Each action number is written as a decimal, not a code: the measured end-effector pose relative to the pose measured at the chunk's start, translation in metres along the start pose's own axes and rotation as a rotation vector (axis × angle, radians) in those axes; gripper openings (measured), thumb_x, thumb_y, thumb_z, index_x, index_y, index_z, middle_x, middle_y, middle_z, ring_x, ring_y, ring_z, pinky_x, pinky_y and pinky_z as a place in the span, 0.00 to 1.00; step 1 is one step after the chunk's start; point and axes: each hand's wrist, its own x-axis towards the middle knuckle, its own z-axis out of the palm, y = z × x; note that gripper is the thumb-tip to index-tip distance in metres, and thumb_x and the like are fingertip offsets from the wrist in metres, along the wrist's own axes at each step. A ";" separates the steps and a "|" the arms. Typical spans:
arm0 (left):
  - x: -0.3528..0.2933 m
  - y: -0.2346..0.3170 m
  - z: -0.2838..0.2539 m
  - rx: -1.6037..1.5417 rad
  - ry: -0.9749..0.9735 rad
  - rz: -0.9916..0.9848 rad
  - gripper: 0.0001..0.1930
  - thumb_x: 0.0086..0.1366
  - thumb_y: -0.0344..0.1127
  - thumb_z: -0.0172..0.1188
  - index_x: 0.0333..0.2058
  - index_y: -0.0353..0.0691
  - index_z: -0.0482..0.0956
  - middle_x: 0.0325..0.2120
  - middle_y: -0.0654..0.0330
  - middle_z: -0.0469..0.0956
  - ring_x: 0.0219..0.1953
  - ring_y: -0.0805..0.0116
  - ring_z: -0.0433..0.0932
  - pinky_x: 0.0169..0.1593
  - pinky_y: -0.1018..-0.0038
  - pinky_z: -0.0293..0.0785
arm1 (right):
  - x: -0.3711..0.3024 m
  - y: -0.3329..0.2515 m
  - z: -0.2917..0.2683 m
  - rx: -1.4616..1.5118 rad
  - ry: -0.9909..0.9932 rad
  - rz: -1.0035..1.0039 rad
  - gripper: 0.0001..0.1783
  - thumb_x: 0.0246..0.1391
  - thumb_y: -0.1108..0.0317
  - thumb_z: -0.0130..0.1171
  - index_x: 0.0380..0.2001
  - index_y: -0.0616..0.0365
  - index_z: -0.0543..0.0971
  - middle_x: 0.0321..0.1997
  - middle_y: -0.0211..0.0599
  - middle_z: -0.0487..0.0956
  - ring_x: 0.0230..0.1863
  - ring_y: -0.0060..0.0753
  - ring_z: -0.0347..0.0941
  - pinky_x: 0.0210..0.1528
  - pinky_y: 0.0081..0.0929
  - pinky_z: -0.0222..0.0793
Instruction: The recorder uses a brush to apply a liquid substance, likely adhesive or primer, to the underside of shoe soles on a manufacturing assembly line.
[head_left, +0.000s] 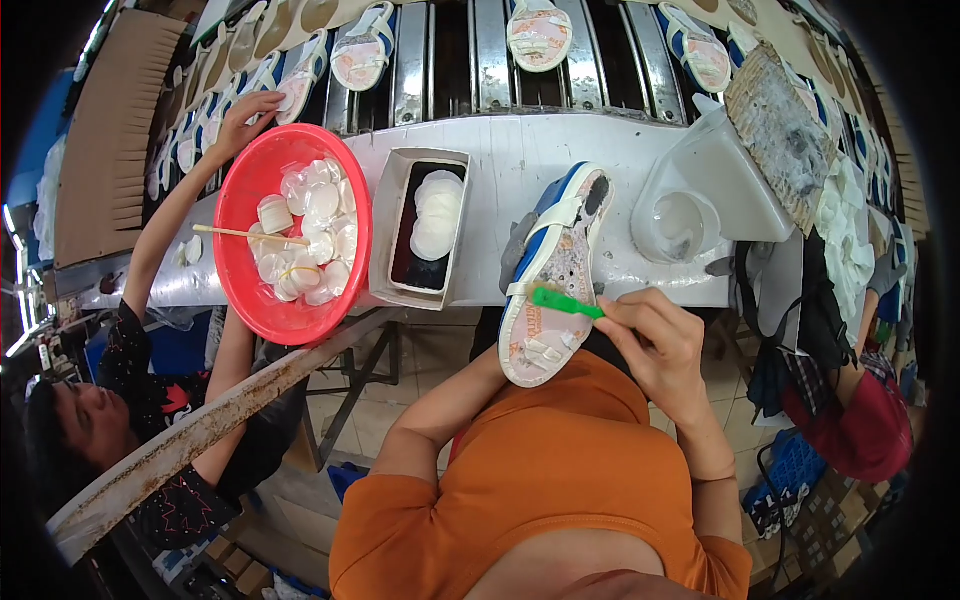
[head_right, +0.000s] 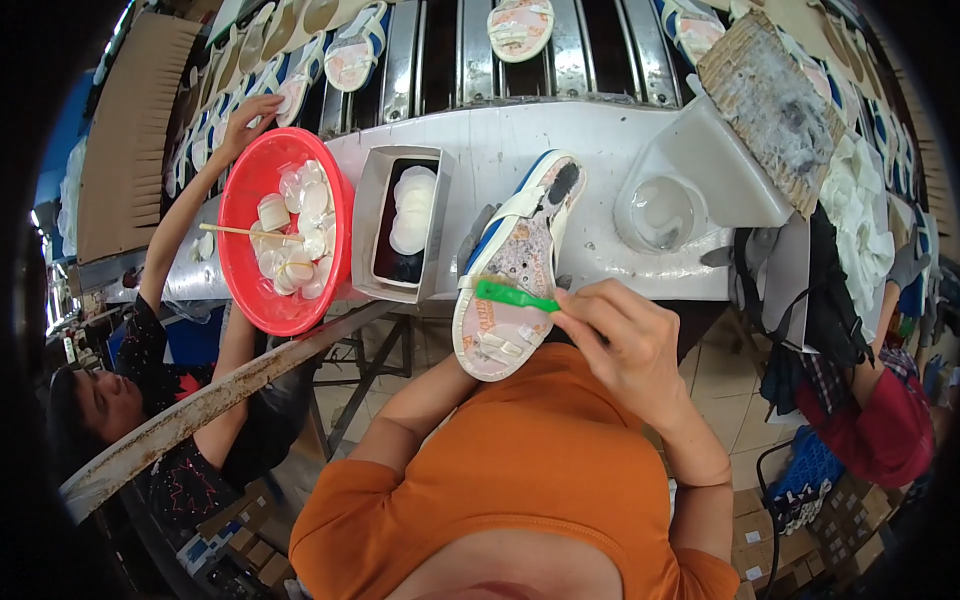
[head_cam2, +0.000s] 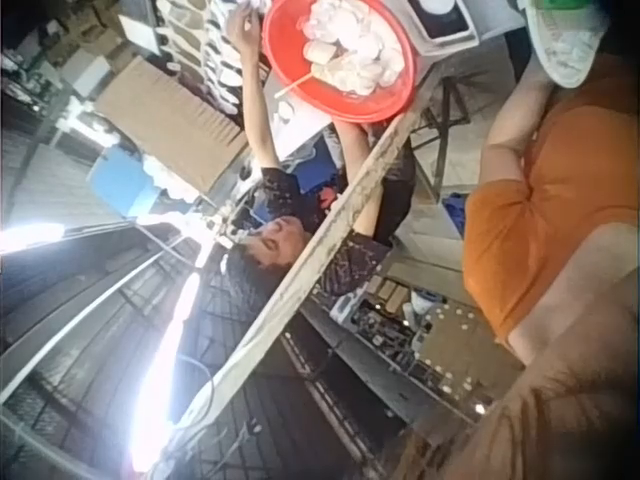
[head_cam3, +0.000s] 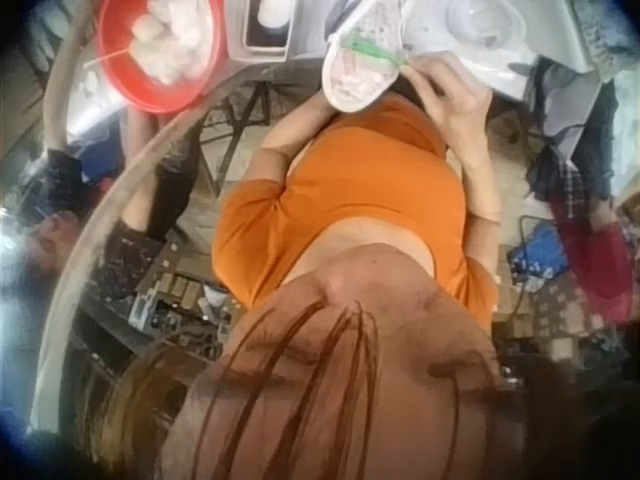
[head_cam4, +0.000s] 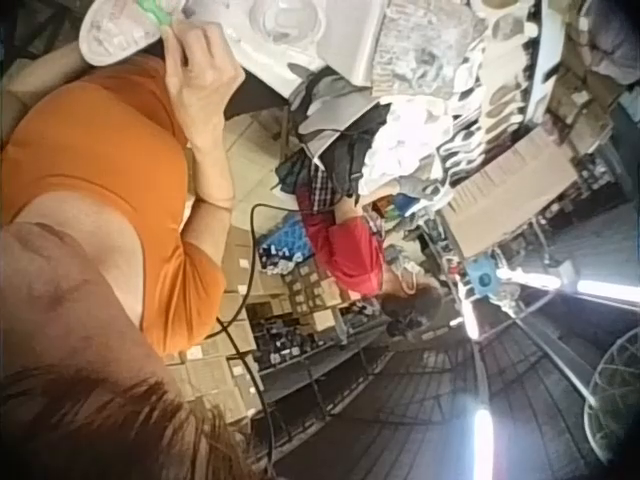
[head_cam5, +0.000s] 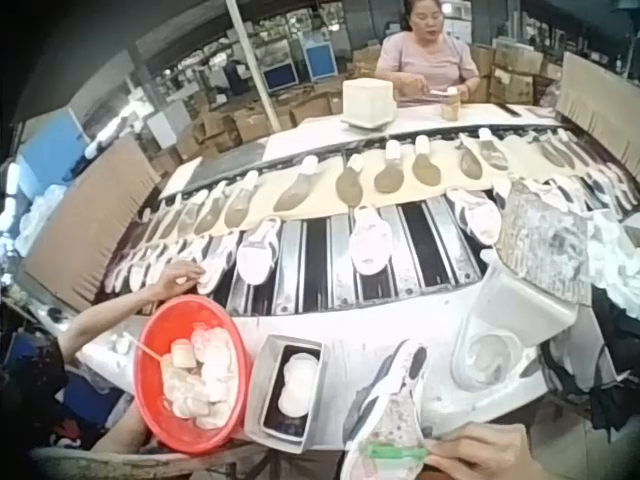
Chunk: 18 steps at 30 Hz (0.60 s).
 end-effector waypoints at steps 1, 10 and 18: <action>0.000 0.000 0.000 0.004 0.005 -0.002 0.31 0.72 0.48 0.53 0.68 0.41 0.58 0.61 0.51 0.68 0.60 0.60 0.72 0.64 0.60 0.69 | 0.001 -0.001 0.000 -0.032 -0.008 -0.057 0.08 0.49 0.75 0.71 0.34 0.61 0.84 0.29 0.36 0.81 0.22 0.29 0.74 0.23 0.25 0.67; -0.001 0.000 0.003 0.060 0.015 0.018 0.32 0.71 0.48 0.55 0.67 0.40 0.59 0.60 0.51 0.69 0.59 0.60 0.73 0.63 0.61 0.70 | 0.001 0.000 0.000 -0.100 0.032 -0.147 0.10 0.46 0.74 0.72 0.35 0.58 0.85 0.29 0.35 0.80 0.26 0.34 0.77 0.26 0.28 0.71; 0.002 -0.002 0.005 0.109 0.028 0.027 0.32 0.70 0.48 0.56 0.67 0.39 0.60 0.59 0.51 0.70 0.59 0.61 0.73 0.63 0.62 0.71 | 0.020 0.017 -0.008 0.186 0.128 0.215 0.06 0.51 0.77 0.69 0.33 0.66 0.85 0.28 0.37 0.81 0.26 0.24 0.73 0.28 0.21 0.65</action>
